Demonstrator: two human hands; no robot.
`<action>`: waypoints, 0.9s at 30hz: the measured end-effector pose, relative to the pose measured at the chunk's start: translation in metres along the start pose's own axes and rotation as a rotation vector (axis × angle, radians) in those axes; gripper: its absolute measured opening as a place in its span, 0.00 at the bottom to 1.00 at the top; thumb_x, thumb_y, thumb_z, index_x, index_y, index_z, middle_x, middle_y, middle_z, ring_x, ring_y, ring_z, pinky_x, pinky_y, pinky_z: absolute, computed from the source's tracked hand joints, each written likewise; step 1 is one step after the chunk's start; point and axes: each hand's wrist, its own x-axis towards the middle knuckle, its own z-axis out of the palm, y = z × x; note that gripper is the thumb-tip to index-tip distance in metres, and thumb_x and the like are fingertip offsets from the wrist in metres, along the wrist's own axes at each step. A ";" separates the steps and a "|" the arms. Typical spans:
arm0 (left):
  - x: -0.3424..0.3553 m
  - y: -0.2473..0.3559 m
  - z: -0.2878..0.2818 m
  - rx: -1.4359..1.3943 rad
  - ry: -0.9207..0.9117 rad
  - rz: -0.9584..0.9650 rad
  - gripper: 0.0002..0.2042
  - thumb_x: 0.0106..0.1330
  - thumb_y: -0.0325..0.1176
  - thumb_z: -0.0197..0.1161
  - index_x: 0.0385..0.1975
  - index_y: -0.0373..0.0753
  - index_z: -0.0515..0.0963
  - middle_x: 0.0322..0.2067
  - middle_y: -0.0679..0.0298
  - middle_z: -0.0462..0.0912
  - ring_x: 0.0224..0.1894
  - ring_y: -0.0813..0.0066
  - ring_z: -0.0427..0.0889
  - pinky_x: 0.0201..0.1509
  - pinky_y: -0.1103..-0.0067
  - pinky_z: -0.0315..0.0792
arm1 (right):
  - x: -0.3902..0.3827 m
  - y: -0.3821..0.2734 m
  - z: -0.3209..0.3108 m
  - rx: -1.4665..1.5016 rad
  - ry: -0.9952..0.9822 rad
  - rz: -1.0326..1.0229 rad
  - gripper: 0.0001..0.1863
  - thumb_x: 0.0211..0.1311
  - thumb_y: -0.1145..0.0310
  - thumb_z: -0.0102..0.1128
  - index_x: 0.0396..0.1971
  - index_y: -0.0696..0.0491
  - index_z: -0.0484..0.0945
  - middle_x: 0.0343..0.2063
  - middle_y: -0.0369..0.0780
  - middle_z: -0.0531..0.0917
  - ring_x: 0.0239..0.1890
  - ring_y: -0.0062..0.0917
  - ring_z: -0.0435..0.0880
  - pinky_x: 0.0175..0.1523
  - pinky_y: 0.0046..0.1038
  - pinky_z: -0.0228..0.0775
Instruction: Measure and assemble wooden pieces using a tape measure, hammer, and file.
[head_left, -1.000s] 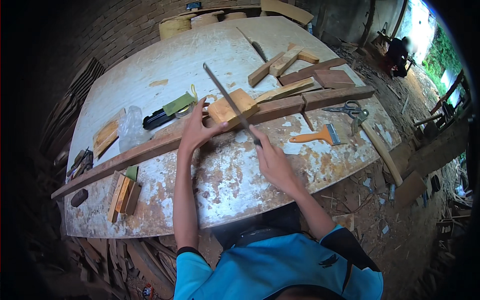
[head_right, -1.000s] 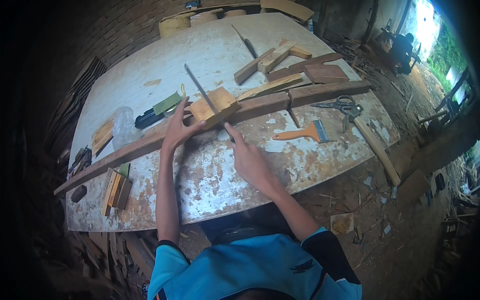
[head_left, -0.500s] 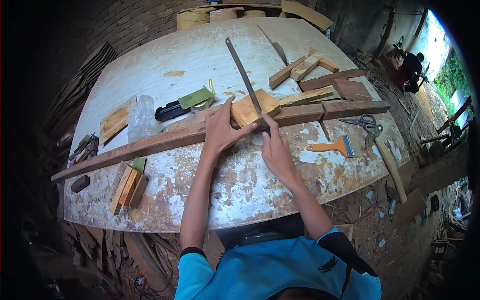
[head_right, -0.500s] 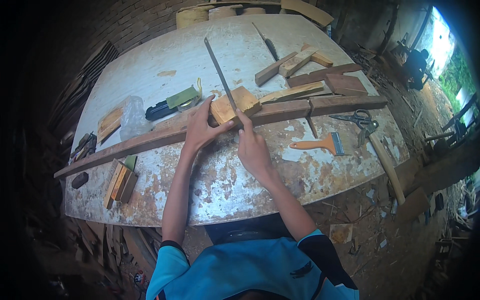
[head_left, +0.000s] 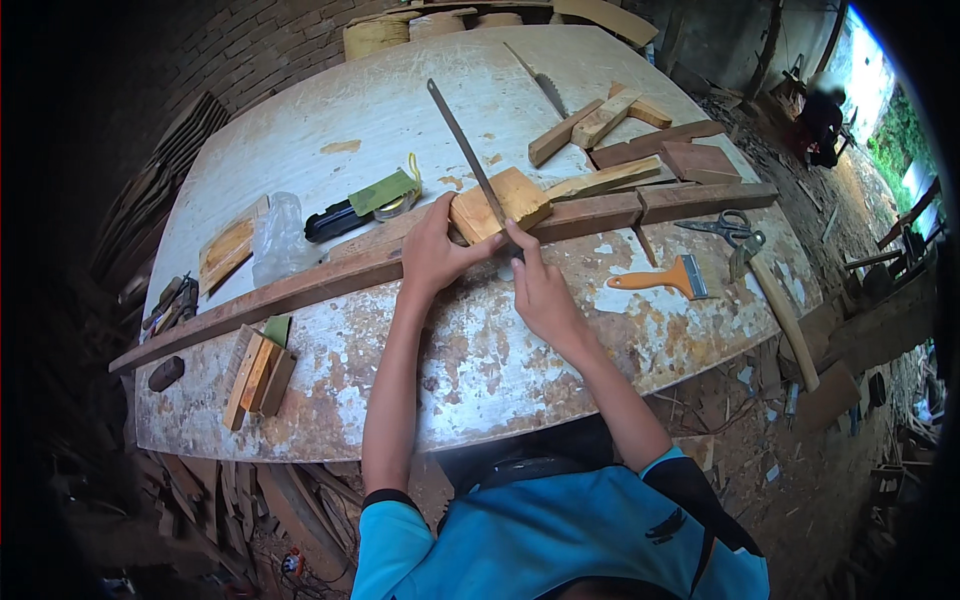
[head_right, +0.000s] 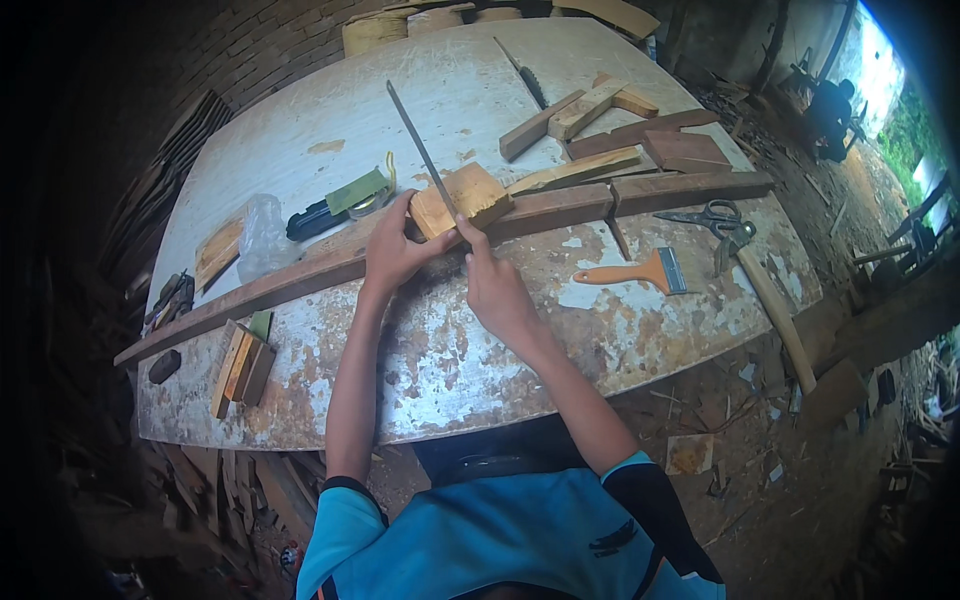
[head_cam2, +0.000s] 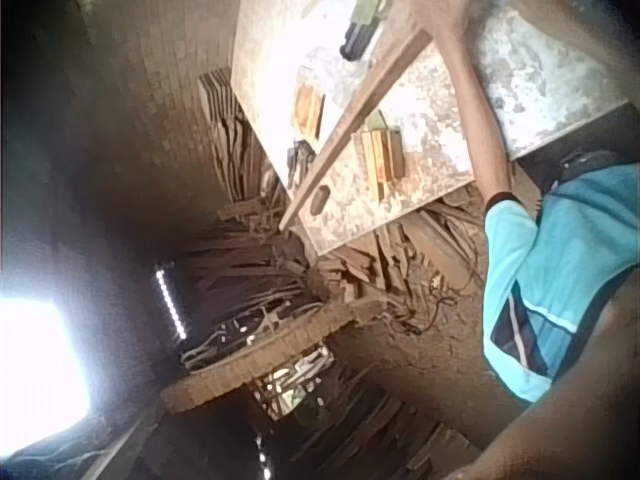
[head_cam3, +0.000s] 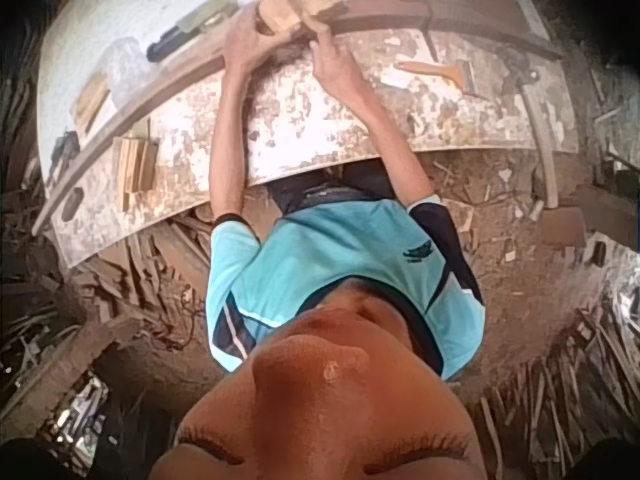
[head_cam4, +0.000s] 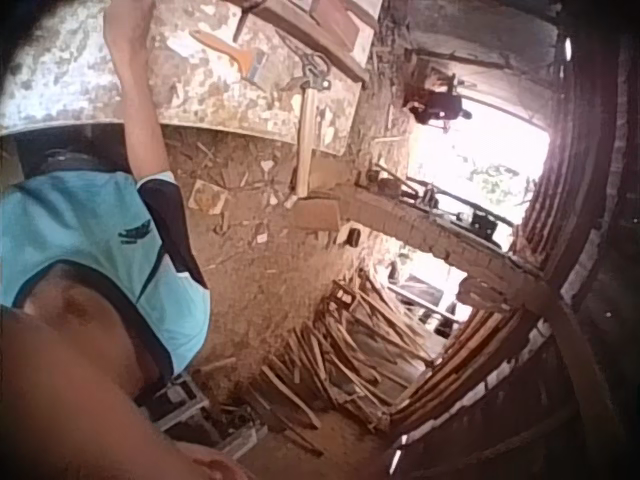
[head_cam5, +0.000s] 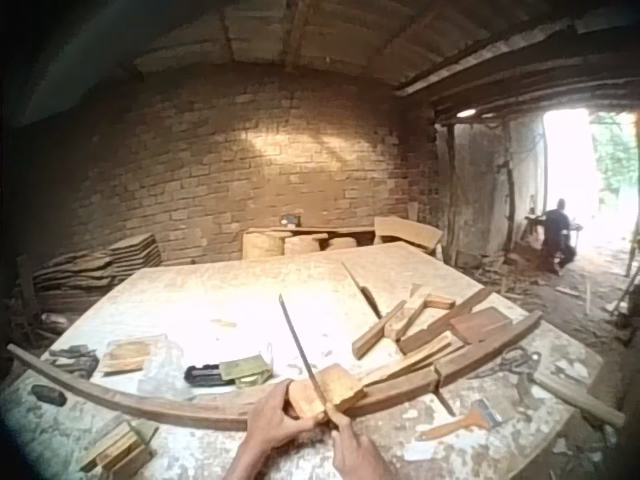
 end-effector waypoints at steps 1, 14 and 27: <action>0.000 0.000 0.001 0.015 -0.022 -0.014 0.45 0.39 0.60 0.69 0.54 0.32 0.67 0.45 0.49 0.77 0.44 0.55 0.78 0.46 0.68 0.71 | -0.007 -0.004 -0.004 -0.024 -0.023 0.081 0.27 0.65 0.74 0.42 0.63 0.46 0.52 0.16 0.55 0.75 0.24 0.53 0.77 0.30 0.49 0.65; 0.003 -0.012 0.000 0.009 0.132 0.050 0.40 0.36 0.55 0.71 0.47 0.31 0.72 0.40 0.48 0.79 0.42 0.55 0.79 0.45 0.68 0.72 | -0.001 -0.038 -0.021 -0.124 -0.210 0.163 0.26 0.65 0.74 0.39 0.63 0.51 0.52 0.18 0.56 0.76 0.24 0.53 0.78 0.30 0.46 0.67; -0.001 -0.012 -0.003 -0.110 0.002 0.051 0.40 0.33 0.54 0.71 0.46 0.31 0.73 0.35 0.50 0.81 0.39 0.57 0.80 0.43 0.70 0.72 | -0.062 -0.015 -0.037 -0.124 -0.196 0.251 0.25 0.65 0.73 0.41 0.62 0.48 0.54 0.15 0.55 0.74 0.22 0.53 0.76 0.29 0.46 0.65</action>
